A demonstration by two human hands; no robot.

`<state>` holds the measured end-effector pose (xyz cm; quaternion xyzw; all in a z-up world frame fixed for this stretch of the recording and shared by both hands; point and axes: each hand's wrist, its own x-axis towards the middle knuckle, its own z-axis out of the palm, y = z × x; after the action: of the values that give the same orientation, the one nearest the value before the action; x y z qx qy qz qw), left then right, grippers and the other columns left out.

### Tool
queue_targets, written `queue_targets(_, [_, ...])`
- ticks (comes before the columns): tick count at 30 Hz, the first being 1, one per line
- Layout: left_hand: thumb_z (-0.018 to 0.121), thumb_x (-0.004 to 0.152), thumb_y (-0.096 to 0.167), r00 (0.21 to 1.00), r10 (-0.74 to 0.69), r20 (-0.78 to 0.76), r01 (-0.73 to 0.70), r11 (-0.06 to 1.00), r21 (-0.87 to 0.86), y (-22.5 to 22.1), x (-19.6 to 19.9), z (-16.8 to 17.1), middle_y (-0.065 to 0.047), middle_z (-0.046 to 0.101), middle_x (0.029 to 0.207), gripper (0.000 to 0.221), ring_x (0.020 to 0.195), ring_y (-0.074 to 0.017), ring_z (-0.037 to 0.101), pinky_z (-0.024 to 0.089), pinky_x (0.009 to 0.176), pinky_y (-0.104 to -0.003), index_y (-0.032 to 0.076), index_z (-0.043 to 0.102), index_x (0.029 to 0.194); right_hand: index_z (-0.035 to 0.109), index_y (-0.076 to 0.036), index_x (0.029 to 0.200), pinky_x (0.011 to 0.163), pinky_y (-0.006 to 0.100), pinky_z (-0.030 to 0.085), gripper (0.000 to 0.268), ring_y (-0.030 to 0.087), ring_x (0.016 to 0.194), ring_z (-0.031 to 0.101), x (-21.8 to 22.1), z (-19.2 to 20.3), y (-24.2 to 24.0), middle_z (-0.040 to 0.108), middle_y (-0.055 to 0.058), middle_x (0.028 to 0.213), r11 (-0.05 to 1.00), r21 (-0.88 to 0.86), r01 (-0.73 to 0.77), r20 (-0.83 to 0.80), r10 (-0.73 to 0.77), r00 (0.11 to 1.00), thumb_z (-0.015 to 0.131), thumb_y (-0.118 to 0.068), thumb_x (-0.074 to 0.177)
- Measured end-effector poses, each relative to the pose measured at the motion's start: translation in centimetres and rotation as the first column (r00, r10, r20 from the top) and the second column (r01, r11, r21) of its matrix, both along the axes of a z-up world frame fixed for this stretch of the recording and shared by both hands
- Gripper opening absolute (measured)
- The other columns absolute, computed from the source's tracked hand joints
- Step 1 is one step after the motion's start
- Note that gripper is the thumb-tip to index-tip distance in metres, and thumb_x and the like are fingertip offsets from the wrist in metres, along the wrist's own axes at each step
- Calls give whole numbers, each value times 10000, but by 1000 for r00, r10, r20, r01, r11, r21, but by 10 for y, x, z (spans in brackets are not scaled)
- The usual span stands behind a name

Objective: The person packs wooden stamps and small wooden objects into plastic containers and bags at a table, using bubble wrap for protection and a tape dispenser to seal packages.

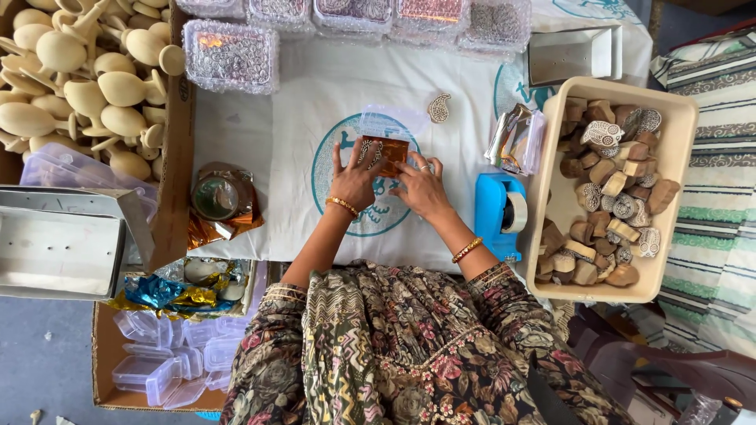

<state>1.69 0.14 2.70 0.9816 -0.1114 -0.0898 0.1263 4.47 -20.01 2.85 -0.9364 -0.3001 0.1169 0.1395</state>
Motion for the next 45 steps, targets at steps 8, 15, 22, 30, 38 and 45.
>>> queue_targets(8, [640,788,141,999,45,6,-45,998,-33,0,-4,-1,-8,356,1630,699,1539,-304,203,-26,1207,-663,275,549,1469,792,-84,1050,1117,538,220,386,287,1429,397,3,7,-1,654,33,1360,999,36,-1,7,1,1000,764,-404,837])
queue_targets(15, [611,764,59,987,157,24,-153,978,-140,7,-18,6,0,347,1651,794,1533,-304,269,4,1232,-640,316,498,1507,732,-99,1094,1022,413,486,355,313,1159,624,73,-3,-40,716,102,1146,845,394,363,153,-449,880,732,69,781])
queue_targets(22, [647,683,19,969,234,80,-216,958,-189,7,-39,-12,-46,352,1635,855,1487,-329,304,48,1204,-636,321,515,1473,595,1,1311,1014,501,434,776,439,1179,544,131,-17,-40,547,230,1360,953,266,147,238,-213,948,853,-33,580])
queue_targets(30, [657,626,22,888,459,-9,-418,799,-433,10,-43,-17,-66,499,1455,778,1389,-318,398,220,1158,-533,272,583,1359,628,-100,1285,927,380,559,599,278,1060,668,86,-7,-46,636,102,1269,824,336,455,65,-503,862,883,-123,744])
queue_targets(38, [653,632,5,882,470,-35,-438,791,-427,3,-45,-27,-52,516,1442,822,1385,-295,405,227,1151,-532,266,549,1404,606,-127,1255,950,408,525,649,316,1085,629,17,20,12,659,82,1252,895,351,275,16,-300,954,887,-130,670])
queue_targets(45, [652,634,3,883,468,-28,-436,800,-412,6,-47,-25,-53,515,1437,830,1376,-291,413,225,1154,-543,267,545,1414,611,-91,1281,1016,418,468,695,339,1155,581,19,25,22,643,105,1296,933,295,206,48,-230,972,883,-111,642])
